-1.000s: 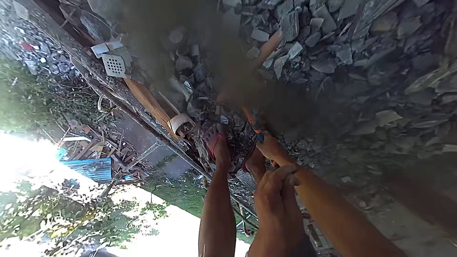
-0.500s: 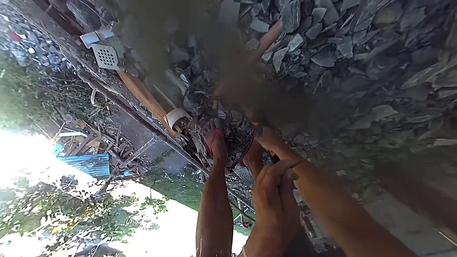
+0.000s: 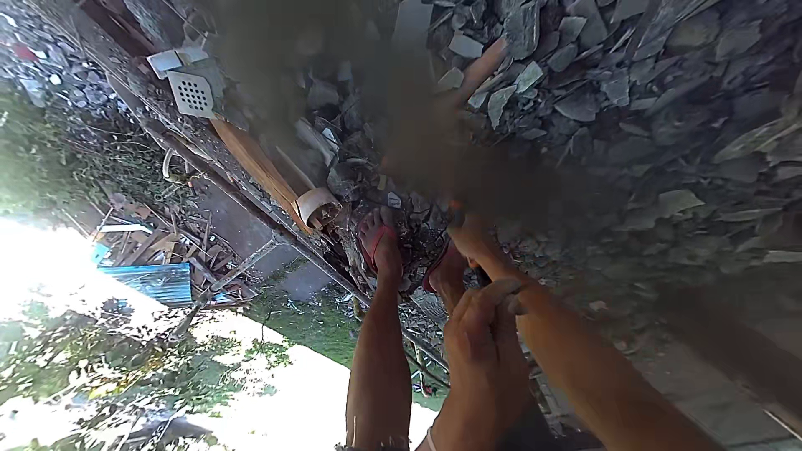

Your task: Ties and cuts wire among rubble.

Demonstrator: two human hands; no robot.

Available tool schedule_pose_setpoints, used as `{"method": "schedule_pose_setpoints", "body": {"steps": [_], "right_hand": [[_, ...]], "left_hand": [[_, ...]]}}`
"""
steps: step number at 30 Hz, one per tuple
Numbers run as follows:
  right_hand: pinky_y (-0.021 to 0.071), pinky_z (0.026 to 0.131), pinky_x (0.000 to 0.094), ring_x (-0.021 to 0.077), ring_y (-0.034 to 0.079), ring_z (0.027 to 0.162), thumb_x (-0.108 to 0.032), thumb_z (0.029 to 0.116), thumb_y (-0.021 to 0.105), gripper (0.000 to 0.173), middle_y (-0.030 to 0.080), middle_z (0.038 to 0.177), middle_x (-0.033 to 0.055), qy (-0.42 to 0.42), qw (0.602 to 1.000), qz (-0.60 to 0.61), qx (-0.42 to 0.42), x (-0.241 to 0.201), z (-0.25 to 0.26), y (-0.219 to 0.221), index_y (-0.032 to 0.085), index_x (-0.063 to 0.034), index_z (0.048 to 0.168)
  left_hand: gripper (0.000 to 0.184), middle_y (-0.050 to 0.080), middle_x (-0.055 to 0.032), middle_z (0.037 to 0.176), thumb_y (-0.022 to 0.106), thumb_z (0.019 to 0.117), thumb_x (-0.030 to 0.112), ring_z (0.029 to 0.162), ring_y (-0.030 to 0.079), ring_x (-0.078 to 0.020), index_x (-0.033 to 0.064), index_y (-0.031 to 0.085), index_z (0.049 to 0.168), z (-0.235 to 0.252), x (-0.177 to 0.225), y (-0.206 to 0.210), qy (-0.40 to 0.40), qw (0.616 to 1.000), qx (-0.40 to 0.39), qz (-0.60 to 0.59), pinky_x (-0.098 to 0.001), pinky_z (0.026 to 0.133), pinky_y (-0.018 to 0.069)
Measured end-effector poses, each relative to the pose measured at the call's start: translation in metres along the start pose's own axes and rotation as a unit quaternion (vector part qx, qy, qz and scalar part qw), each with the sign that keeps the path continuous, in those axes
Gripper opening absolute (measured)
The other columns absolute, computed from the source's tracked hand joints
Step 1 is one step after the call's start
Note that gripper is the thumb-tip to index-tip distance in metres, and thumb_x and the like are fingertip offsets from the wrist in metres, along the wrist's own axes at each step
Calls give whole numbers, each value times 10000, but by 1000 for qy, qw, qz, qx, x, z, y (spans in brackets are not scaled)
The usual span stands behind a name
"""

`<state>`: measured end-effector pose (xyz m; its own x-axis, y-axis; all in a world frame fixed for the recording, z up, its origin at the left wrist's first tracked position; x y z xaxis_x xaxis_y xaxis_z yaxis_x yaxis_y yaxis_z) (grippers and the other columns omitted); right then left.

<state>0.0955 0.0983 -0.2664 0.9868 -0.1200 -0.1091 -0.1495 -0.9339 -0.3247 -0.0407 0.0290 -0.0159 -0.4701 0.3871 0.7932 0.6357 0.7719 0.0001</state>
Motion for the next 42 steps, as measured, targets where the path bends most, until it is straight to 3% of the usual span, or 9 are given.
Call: {"method": "schedule_pose_setpoints", "body": {"steps": [2,8,14,20,23,29,32,36,42], "right_hand": [[554,818,602,365,687,902,-291,945,673,460,678,1041,226,59,993,-72,-66,41,-13,6,585,-9,1298],[548,525,388,188,586,528,-271,1000,618,281,604,716,94,96,993,46,-45,8,-6,-51,615,-9,1104],[541,468,433,215,578,486,-235,935,621,262,585,674,91,-40,985,168,31,-64,1,-53,609,-41,1112],[517,965,614,423,627,1174,-253,839,761,713,589,1332,289,42,986,-122,-108,30,-20,21,488,25,1435],[546,872,580,359,681,992,-236,886,717,409,679,1111,229,44,983,-117,-134,26,-51,4,652,2,1212],[518,463,414,200,554,464,-230,936,614,211,561,632,77,-16,991,128,-18,-57,-7,-47,614,-45,1036],[521,445,447,241,585,474,-312,934,640,261,605,671,117,3,992,126,21,-32,4,-14,619,-102,1088],[598,772,542,348,693,882,-319,874,746,686,593,1228,265,80,993,-59,-68,39,-6,26,462,-16,1420],[568,603,454,239,634,606,-268,962,646,329,645,795,139,75,992,-4,-98,-7,-29,-28,627,-4,1157]], "left_hand": [[216,705,-56,920,560,1023,43,806,671,-99,-18,717,1159,2,0,1,2,1000,-2,-3,-251,745,599],[210,719,-60,933,578,1019,68,814,685,-109,-9,722,1151,-10,-13,13,-2,1000,-19,0,-273,767,615],[217,710,-65,912,554,1019,34,793,674,-98,-49,703,1154,-5,-5,9,-13,1000,-17,4,-248,737,602],[202,712,-56,913,565,1017,34,793,672,-85,-25,709,1146,3,-5,13,8,1000,-5,6,-238,743,598],[206,720,-61,941,567,1025,48,819,686,-101,-20,708,1159,-14,-8,16,-20,1000,-21,6,-261,768,611],[210,711,-56,902,571,1015,34,780,672,-92,-43,703,1157,-12,-10,18,-12,1000,-24,-2,-243,736,604],[210,709,-56,917,566,1030,53,799,671,-96,-29,709,1158,-6,-7,15,-6,1000,-14,-1,-249,745,603],[208,716,-65,946,568,1026,55,831,681,-103,-19,715,1153,1,-6,13,12,1000,-5,13,-264,773,607],[207,727,-49,944,571,1020,56,825,691,-97,-7,717,1153,-10,-15,21,3,999,-30,28,-263,777,616]]}}
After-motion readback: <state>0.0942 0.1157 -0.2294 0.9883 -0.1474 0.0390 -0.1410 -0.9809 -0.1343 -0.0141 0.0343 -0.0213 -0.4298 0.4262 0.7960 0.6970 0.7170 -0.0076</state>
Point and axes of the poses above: each hand's wrist, its own z-axis towards the middle knuckle, its own y-axis out of the palm, x = y × z, the point moved 4 cm from there along z, towards the middle knuckle
